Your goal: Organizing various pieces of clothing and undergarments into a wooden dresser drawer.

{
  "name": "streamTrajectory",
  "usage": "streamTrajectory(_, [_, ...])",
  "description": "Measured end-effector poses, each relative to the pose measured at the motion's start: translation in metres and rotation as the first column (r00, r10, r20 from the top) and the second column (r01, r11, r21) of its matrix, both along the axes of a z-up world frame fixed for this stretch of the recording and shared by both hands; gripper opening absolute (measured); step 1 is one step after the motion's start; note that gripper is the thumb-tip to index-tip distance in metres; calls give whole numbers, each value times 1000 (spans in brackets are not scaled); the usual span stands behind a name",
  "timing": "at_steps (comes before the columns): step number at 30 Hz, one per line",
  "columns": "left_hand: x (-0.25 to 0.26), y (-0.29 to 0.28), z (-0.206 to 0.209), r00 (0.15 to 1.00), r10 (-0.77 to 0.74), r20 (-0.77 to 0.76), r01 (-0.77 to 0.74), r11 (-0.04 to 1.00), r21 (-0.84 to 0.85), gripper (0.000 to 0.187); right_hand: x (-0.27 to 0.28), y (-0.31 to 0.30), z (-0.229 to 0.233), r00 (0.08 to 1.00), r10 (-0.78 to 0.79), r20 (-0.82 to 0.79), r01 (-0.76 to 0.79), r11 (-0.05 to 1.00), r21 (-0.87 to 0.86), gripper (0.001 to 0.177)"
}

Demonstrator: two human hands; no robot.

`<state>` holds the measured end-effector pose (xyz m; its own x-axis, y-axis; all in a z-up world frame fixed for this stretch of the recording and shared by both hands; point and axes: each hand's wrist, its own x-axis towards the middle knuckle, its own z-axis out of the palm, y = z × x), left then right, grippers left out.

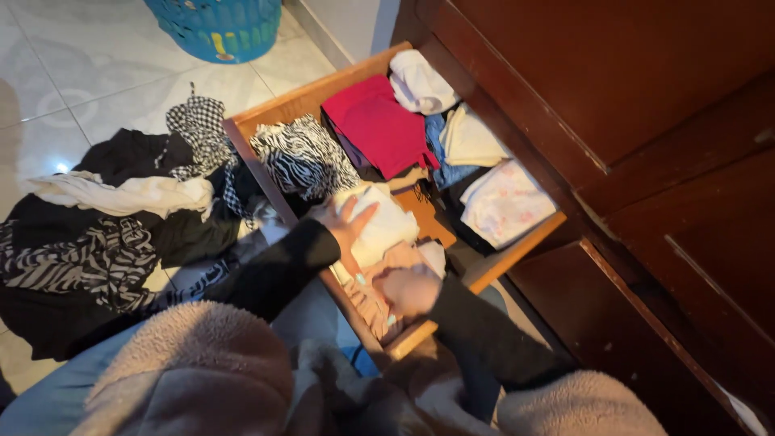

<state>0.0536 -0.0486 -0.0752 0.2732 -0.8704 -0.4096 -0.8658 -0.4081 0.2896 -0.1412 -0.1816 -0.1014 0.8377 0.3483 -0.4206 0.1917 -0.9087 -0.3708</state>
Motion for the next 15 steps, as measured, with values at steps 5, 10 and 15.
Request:
streamTrajectory(5, [11, -14, 8, 995, -60, -81, 77, 972, 221, 155, -6, 29, -22, 990, -97, 103, 125, 940, -318, 36])
streamTrajectory(10, [3, -24, -59, 996, 28, 89, -29, 1000, 10, 85, 4, 24, -63, 1000, 12, -20, -21, 847, -531, 38])
streamTrajectory(15, [-25, 6, 14, 986, 140, 85, -139, 990, -16, 98, -13, 21, -35, 990, 76, 116, -2, 845, -534, 32])
